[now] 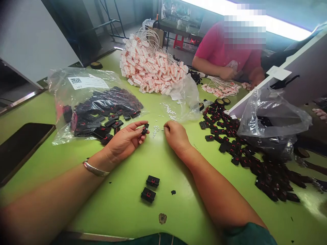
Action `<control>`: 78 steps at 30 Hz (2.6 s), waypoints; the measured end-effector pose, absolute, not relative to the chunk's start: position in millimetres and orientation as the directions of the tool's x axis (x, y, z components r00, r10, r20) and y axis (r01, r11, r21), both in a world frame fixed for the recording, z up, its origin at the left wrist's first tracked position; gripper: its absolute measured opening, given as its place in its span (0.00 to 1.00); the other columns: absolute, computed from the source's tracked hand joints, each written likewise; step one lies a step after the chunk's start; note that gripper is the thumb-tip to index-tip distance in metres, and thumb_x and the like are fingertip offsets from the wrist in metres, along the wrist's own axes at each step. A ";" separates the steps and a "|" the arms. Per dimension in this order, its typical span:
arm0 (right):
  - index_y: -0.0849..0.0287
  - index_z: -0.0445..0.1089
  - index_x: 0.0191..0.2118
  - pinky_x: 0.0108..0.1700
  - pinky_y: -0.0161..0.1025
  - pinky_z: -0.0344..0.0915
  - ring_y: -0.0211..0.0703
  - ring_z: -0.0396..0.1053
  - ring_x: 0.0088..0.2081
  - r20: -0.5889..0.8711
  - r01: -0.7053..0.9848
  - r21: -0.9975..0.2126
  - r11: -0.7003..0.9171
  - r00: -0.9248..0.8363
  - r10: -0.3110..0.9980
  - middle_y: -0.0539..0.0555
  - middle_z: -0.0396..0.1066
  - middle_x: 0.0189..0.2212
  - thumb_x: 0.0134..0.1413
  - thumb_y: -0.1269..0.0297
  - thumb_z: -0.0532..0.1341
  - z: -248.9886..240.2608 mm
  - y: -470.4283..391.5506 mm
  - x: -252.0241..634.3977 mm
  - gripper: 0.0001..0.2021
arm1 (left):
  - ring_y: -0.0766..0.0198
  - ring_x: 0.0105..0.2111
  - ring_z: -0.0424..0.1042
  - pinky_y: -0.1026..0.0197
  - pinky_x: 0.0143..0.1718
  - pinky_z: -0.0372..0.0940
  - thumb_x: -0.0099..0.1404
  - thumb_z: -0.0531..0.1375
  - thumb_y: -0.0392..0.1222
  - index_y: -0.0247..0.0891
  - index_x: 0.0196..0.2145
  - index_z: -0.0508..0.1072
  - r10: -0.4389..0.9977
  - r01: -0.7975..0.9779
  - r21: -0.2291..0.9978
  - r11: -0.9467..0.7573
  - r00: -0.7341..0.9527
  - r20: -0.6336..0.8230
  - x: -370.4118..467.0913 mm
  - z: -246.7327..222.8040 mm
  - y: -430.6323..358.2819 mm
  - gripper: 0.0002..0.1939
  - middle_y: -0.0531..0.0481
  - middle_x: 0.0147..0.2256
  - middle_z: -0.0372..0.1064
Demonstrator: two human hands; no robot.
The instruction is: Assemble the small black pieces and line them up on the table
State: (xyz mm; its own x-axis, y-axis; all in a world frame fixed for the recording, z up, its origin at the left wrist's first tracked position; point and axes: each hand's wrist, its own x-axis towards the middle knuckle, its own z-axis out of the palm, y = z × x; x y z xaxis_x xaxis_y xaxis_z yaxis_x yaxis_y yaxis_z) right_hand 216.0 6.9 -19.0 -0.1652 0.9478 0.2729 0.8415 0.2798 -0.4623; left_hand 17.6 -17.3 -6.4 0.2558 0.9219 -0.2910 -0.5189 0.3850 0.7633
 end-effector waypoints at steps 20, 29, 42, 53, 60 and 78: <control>0.58 0.66 0.30 0.30 0.35 0.60 0.36 0.62 0.24 0.205 0.522 -0.816 0.247 -0.138 0.969 0.47 0.65 0.22 0.55 0.66 0.56 12.3 -20.8 196.2 0.05 | 0.71 0.24 0.67 0.68 0.25 0.59 0.52 0.68 0.36 0.31 0.45 0.74 0.878 -0.481 0.758 0.441 0.405 -0.254 21.4 -3.2 -23.6 0.21 0.46 0.29 0.72; 0.59 0.69 0.30 0.37 0.35 0.62 0.38 0.66 0.34 0.299 0.410 -0.840 0.356 -0.198 0.933 0.51 0.67 0.30 0.54 0.70 0.58 9.0 -28.2 186.3 0.04 | 0.72 0.24 0.66 0.69 0.25 0.59 0.52 0.69 0.36 0.32 0.42 0.76 0.878 -0.487 0.761 0.429 0.423 -0.224 22.6 -5.6 -23.7 0.18 0.48 0.31 0.71; 0.56 0.61 0.34 0.20 0.28 0.54 0.30 0.57 0.21 -0.135 0.053 -0.990 -0.129 -0.132 0.982 0.43 0.59 0.23 0.45 0.62 0.65 10.6 -31.2 184.4 0.13 | 0.71 0.23 0.66 0.67 0.27 0.60 0.56 0.67 0.40 0.35 0.46 0.76 0.888 -0.348 0.890 0.294 0.445 -0.119 19.0 -10.0 -22.5 0.19 0.48 0.30 0.72; 0.61 0.67 0.26 0.14 0.27 0.57 0.30 0.60 0.16 -0.211 0.024 -0.977 -0.211 -0.221 0.952 0.46 0.64 0.17 0.45 0.56 0.66 11.1 -27.3 189.9 0.13 | 0.68 0.25 0.69 0.64 0.29 0.64 0.55 0.67 0.36 0.33 0.46 0.74 0.918 -0.329 0.914 0.237 0.385 -0.099 22.6 -10.4 -21.6 0.20 0.47 0.31 0.74; 0.61 0.66 0.24 0.14 0.26 0.60 0.30 0.61 0.16 -0.207 0.021 -0.978 -0.206 -0.183 0.961 0.46 0.65 0.16 0.43 0.61 0.65 10.5 -28.1 189.4 0.10 | 0.67 0.24 0.70 0.63 0.28 0.64 0.54 0.67 0.36 0.32 0.45 0.74 0.923 -0.309 0.930 0.200 0.379 -0.073 24.2 -11.1 -23.7 0.19 0.46 0.30 0.74; 0.56 0.59 0.21 0.12 0.29 0.51 0.33 0.57 0.09 -0.222 0.408 -0.895 -0.181 -0.055 0.973 0.41 0.57 0.08 0.43 0.73 0.57 17.3 -31.8 181.3 0.07 | 0.64 0.29 0.71 0.62 0.33 0.67 0.57 0.63 0.38 0.37 0.47 0.77 0.940 -0.057 0.998 0.010 0.342 0.010 27.3 -22.5 -26.5 0.18 0.45 0.40 0.75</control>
